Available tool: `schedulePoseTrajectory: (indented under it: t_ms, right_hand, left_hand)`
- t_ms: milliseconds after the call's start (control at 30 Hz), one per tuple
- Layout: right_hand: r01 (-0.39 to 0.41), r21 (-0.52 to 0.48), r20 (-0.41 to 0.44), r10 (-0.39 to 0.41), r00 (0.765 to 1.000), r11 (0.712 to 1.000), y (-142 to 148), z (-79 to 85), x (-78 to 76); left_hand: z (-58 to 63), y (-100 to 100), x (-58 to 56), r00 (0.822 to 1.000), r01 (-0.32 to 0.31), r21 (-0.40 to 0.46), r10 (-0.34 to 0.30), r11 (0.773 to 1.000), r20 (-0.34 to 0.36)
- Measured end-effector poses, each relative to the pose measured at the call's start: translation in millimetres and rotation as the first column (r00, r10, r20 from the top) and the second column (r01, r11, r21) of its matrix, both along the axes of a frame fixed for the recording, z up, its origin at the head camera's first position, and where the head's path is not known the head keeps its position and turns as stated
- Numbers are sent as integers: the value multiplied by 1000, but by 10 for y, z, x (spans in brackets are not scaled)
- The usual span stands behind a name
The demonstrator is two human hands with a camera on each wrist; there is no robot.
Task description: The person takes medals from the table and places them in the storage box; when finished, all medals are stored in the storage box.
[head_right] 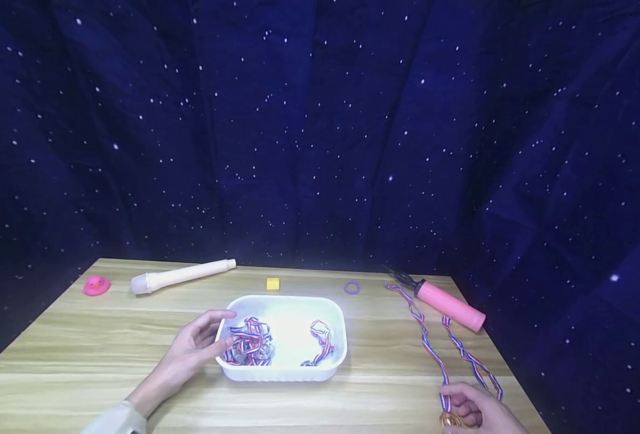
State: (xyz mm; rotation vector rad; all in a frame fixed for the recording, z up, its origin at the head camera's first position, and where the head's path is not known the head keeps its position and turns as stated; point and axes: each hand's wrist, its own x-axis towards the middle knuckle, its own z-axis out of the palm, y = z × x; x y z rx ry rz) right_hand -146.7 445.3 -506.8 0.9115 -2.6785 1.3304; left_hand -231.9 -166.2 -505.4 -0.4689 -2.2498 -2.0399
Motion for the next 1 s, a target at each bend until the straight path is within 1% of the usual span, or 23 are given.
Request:
schedulePoseTrajectory:
  t_ms: [167,333,400,467,567,667,767,900,1000]
  right_hand:
    - [-1,11,13,1,1000,1000,18,5,7]
    - [-8,23,-39,9,999,1000,-10,9,-7]
    - [2,30,-70,0,998,1000,-30,1,-9]
    - [6,20,-79,-4,997,1000,-57,1,-7]
    - [5,-3,-56,-6,998,1000,-81,11,1]
    - [25,-17,3,-25,1000,1000,-112,40,12]
    - [51,-45,33,-50,998,998,-167,58,21]
    - [53,-94,4,-52,999,994,-251,61,19]
    - [89,-104,1,-90,996,991,-296,77,29]
  left_hand:
    - [-5,-1,7,1000,1,-2,-1,1000,-5]
    - [-11,-11,7,1000,-3,-5,3,1000,-2]
    - [-12,-10,5,1000,-2,-6,2,1000,-4]
    - [-12,-7,5,1000,0,-5,0,1000,-8]
    - [-14,2,4,1000,2,-2,-2,1000,-13]
    - [-17,6,4,1000,3,1,-3,1000,-13]
    - [-21,4,2,1000,3,2,-3,1000,-12]
    - [-26,2,0,1000,3,3,-3,1000,-12]
    - [-26,-2,-3,1000,1,3,-1,1000,-13]
